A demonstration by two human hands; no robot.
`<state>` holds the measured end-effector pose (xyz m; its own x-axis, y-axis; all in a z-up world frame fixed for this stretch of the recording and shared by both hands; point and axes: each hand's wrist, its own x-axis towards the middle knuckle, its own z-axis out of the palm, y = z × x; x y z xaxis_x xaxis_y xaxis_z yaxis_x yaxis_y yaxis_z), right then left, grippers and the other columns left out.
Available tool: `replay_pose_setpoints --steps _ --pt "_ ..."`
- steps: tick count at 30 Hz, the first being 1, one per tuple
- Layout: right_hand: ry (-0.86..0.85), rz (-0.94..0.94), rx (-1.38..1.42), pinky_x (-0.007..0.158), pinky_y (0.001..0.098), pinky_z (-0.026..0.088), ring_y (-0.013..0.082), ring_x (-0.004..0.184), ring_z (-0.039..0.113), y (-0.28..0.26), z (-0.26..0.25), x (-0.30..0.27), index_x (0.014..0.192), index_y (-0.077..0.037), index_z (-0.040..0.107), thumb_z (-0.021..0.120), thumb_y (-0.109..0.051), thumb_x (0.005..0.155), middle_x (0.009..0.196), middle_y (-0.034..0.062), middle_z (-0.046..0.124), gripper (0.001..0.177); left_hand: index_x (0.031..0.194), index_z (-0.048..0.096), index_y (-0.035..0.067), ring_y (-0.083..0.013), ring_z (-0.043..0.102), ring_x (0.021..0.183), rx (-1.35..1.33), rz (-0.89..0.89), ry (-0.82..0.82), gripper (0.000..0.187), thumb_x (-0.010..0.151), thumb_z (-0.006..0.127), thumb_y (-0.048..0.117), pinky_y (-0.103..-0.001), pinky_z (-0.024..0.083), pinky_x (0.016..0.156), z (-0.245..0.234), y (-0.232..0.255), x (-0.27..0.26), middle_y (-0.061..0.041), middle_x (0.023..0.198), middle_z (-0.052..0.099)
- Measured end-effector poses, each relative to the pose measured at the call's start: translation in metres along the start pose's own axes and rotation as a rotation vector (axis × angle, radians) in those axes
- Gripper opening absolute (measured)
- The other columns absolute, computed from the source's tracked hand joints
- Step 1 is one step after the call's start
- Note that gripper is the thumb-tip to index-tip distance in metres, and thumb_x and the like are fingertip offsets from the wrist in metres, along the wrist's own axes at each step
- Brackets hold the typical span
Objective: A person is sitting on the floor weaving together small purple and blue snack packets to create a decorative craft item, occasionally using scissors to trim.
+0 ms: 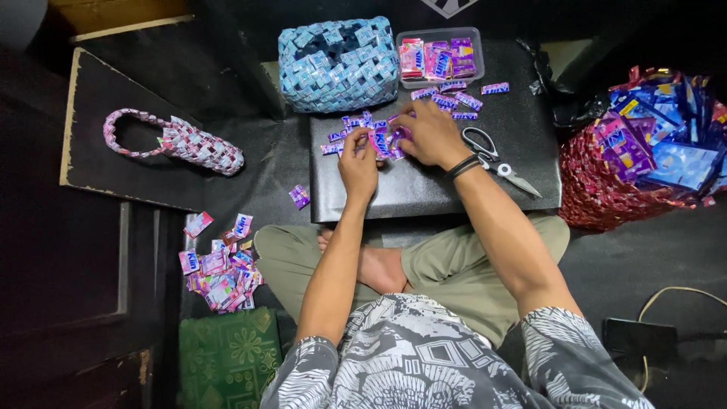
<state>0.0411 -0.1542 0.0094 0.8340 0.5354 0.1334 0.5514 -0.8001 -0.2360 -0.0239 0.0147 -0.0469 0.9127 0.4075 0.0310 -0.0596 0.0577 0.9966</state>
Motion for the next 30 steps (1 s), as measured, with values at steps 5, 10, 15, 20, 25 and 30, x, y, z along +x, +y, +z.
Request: replay_pose_setpoints --steps 5,10,15,20,25,30 --pt "0.0 -0.03 0.018 0.083 0.0484 0.05 0.0335 0.106 0.06 0.011 0.003 -0.001 0.105 -0.023 0.068 0.072 -0.035 0.088 0.109 0.0045 0.062 0.021 0.116 0.068 0.01 -0.0172 0.073 0.078 -0.029 0.018 0.074 0.016 0.101 0.062 0.012 -0.031 0.064 0.06 -0.005 -0.011 0.003 -0.014 0.107 0.072" --pt "-0.02 -0.001 0.322 0.083 0.0556 0.051 0.044 0.098 0.068 0.011 -0.046 -0.013 0.103 -0.009 0.066 0.074 -0.023 0.09 0.094 0.0188 0.073 0.022 0.116 0.069 0.01 -0.0135 0.072 0.088 -0.119 0.016 0.132 0.015 0.103 0.061 0.013 -0.032 0.064 0.073 -0.002 -0.018 0.008 -0.01 0.109 0.071" --pt "0.086 0.05 0.585 0.074 0.0404 0.054 0.0295 0.082 0.073 0.016 -0.074 -0.025 0.103 -0.008 0.073 0.081 -0.009 0.085 0.081 0.0098 0.074 0.019 0.111 0.072 0.017 -0.0054 0.064 0.077 -0.046 0.03 0.016 0.012 0.101 0.066 0.019 -0.028 0.058 0.066 0.014 0.0 0.006 -0.001 0.098 0.07" --pt "0.121 0.121 0.853 0.072 0.0292 0.053 0.0141 0.075 0.067 0.017 -0.075 -0.035 0.101 -0.007 0.074 0.079 -0.005 0.087 0.076 0.0047 0.071 0.015 0.107 0.074 0.014 -0.0113 0.069 0.065 -0.038 0.009 -0.101 0.012 0.099 0.069 0.02 -0.029 0.059 0.057 0.037 0.023 -0.002 -0.004 0.091 0.073" --pt "0.159 0.153 0.933 0.066 0.0237 0.051 0.0095 0.068 0.066 0.026 -0.065 -0.042 0.095 -0.009 0.076 0.075 -0.004 0.092 0.067 0.0045 0.069 0.006 0.106 0.075 0.012 -0.0142 0.07 0.059 -0.062 -0.005 -0.142 0.012 0.098 0.069 0.018 -0.028 0.06 0.051 0.044 0.04 -0.011 -0.005 0.086 0.073" --pt "0.25 0.111 0.922 0.065 0.0253 0.052 0.0128 0.066 0.066 0.033 -0.055 -0.044 0.093 -0.008 0.076 0.069 0.0 0.095 0.067 0.0064 0.069 0.01 0.11 0.074 0.01 -0.0123 0.067 0.067 -0.06 -0.049 -0.174 0.017 0.099 0.068 0.021 -0.029 0.062 0.054 0.041 0.049 -0.015 -0.008 0.09 0.072"
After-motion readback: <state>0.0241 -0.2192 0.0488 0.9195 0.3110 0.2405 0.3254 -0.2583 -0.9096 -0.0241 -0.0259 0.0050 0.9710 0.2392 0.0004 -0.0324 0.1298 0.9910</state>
